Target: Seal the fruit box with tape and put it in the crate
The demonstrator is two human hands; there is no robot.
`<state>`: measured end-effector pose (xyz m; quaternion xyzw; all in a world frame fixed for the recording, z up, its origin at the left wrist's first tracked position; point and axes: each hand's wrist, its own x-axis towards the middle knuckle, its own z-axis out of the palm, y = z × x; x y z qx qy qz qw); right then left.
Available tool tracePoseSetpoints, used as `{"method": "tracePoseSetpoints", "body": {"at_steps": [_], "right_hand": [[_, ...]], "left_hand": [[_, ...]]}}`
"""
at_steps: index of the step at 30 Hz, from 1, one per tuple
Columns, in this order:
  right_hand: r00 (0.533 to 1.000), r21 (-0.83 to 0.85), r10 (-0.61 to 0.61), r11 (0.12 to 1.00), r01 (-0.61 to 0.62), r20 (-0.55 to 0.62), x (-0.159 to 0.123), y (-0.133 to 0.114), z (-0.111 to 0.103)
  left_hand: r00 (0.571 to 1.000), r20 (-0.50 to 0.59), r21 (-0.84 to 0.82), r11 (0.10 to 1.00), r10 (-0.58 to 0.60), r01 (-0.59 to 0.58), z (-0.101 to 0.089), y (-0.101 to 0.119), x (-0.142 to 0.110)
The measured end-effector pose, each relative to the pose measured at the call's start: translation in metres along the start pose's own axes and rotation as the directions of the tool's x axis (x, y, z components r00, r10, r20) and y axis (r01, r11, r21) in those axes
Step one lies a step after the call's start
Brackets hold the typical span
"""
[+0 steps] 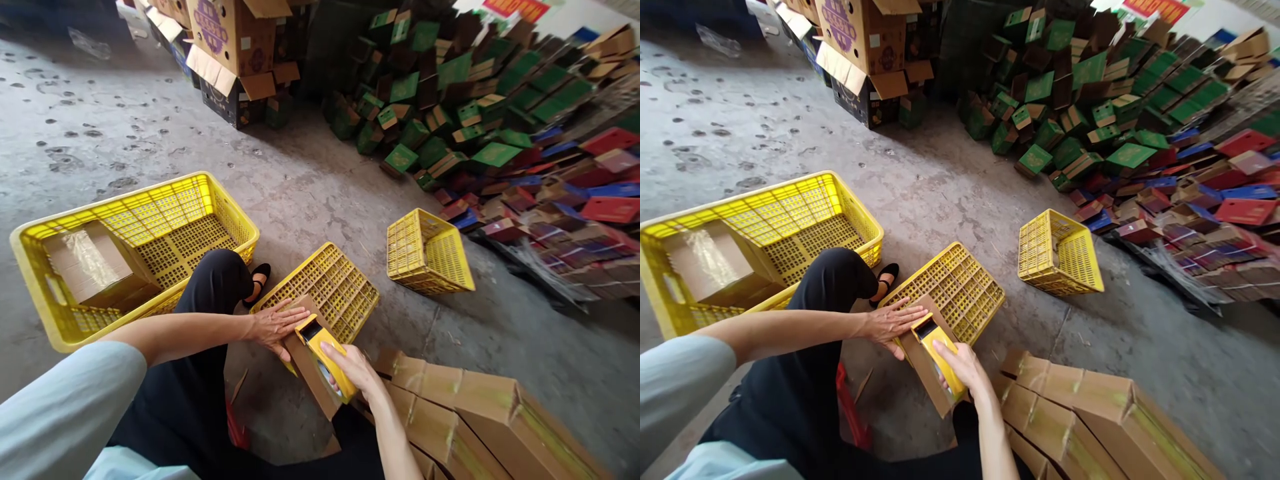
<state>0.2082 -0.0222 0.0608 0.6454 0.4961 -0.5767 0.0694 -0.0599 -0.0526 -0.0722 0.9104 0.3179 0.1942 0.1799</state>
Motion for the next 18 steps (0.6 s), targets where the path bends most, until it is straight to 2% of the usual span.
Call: {"method": "tracePoseSetpoints", "body": {"at_steps": [8, 14, 18], "right_hand": [[0.999, 0.006, 0.042, 0.999, -0.042, 0.009, -0.001, -0.004, -0.001], [0.998, -0.004, -0.045, 0.999, 0.045, 0.052, -0.008, -0.003, -0.001], [0.998, -0.001, -0.034, 0.999, 0.034, 0.056, -0.011, 0.002, -0.003]], "left_hand": [[1.000, 0.024, -0.040, 0.999, -0.016, 0.017, 0.000, -0.002, 0.001], [0.999, 0.041, -0.043, 0.999, -0.020, 0.022, -0.002, -0.004, 0.001], [0.999, 0.037, -0.056, 0.998, -0.001, 0.003, -0.003, -0.006, 0.001]]}}
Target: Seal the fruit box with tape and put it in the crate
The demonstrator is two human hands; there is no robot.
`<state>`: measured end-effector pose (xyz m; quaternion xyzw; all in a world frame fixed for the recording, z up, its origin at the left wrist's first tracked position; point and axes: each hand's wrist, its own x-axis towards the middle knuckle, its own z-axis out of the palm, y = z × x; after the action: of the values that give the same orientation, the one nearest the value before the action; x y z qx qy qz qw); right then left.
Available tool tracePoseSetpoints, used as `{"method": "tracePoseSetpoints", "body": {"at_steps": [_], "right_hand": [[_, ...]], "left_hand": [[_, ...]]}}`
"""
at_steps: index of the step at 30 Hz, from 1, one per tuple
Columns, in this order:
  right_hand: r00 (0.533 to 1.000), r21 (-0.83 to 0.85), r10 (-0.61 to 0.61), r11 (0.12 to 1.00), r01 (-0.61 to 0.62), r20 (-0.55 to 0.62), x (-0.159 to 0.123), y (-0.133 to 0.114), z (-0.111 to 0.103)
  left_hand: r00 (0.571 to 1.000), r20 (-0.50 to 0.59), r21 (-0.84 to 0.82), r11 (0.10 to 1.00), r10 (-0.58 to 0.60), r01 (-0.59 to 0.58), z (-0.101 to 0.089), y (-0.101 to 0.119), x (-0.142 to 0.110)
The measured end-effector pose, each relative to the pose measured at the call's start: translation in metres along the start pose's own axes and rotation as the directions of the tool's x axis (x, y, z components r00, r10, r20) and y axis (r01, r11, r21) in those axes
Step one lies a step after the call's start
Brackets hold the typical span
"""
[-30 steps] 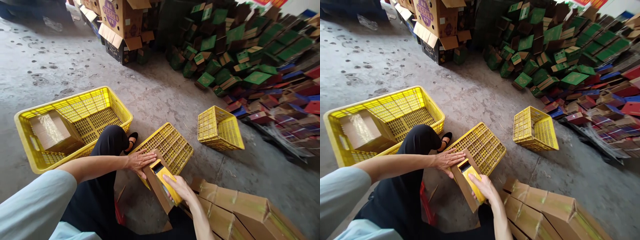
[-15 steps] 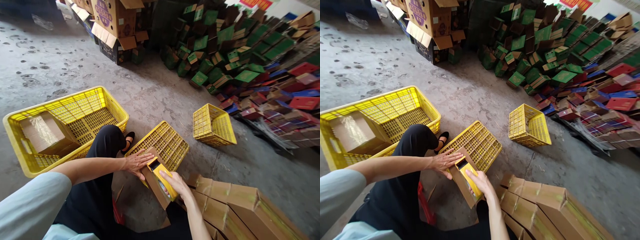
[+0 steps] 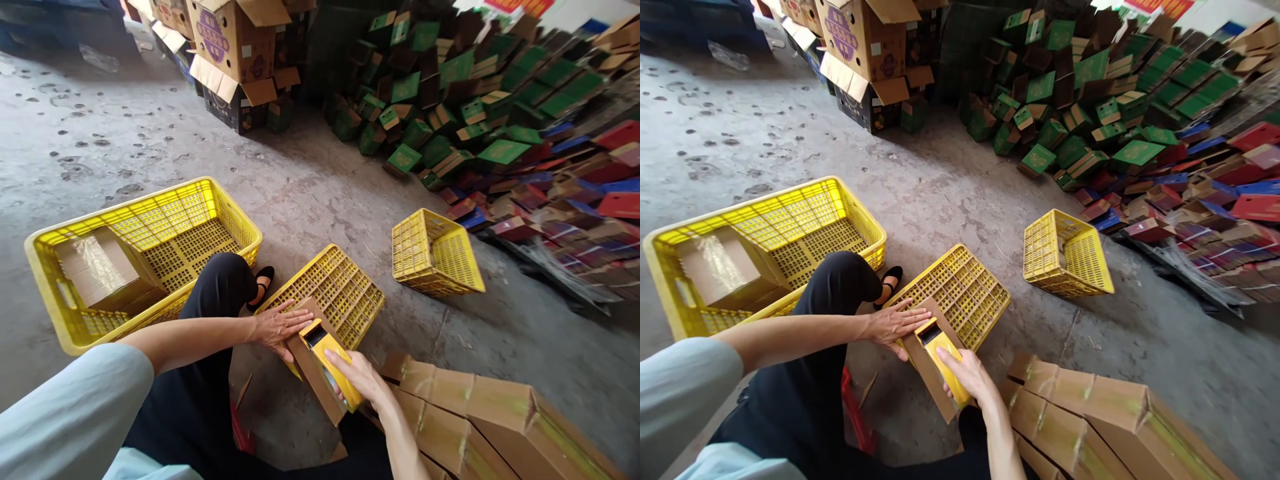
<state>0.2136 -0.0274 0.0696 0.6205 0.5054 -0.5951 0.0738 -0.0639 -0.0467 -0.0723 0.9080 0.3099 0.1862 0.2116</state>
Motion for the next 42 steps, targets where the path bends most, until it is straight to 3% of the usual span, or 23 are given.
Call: {"method": "tracePoseSetpoints", "body": {"at_steps": [9, 16, 24, 34, 42], "right_hand": [[0.999, 0.014, -0.029, 0.999, 0.029, -0.034, -0.006, 0.010, -0.001], [0.998, 0.005, -0.007, 1.000, 0.007, -0.065, -0.008, 0.009, 0.003], [1.000, -0.014, -0.010, 1.000, 0.010, -0.014, -0.009, 0.004, 0.000], [0.998, 0.045, -0.035, 0.998, 0.037, -0.045, -0.017, 0.031, -0.007], [0.999, 0.007, -0.004, 1.000, 0.004, -0.035, -0.014, 0.035, -0.006]], "left_hand": [[1.000, 0.003, 0.033, 0.999, -0.024, 0.024, -0.001, 0.010, 0.003], [1.000, 0.011, 0.015, 1.000, -0.026, 0.026, 0.013, 0.022, 0.008], [1.000, -0.003, 0.038, 0.999, -0.031, 0.031, 0.012, 0.019, 0.007], [0.999, -0.023, 0.070, 0.997, -0.044, 0.046, 0.018, 0.022, 0.008], [1.000, 0.018, 0.050, 0.999, -0.016, 0.015, 0.022, 0.033, 0.015]]}}
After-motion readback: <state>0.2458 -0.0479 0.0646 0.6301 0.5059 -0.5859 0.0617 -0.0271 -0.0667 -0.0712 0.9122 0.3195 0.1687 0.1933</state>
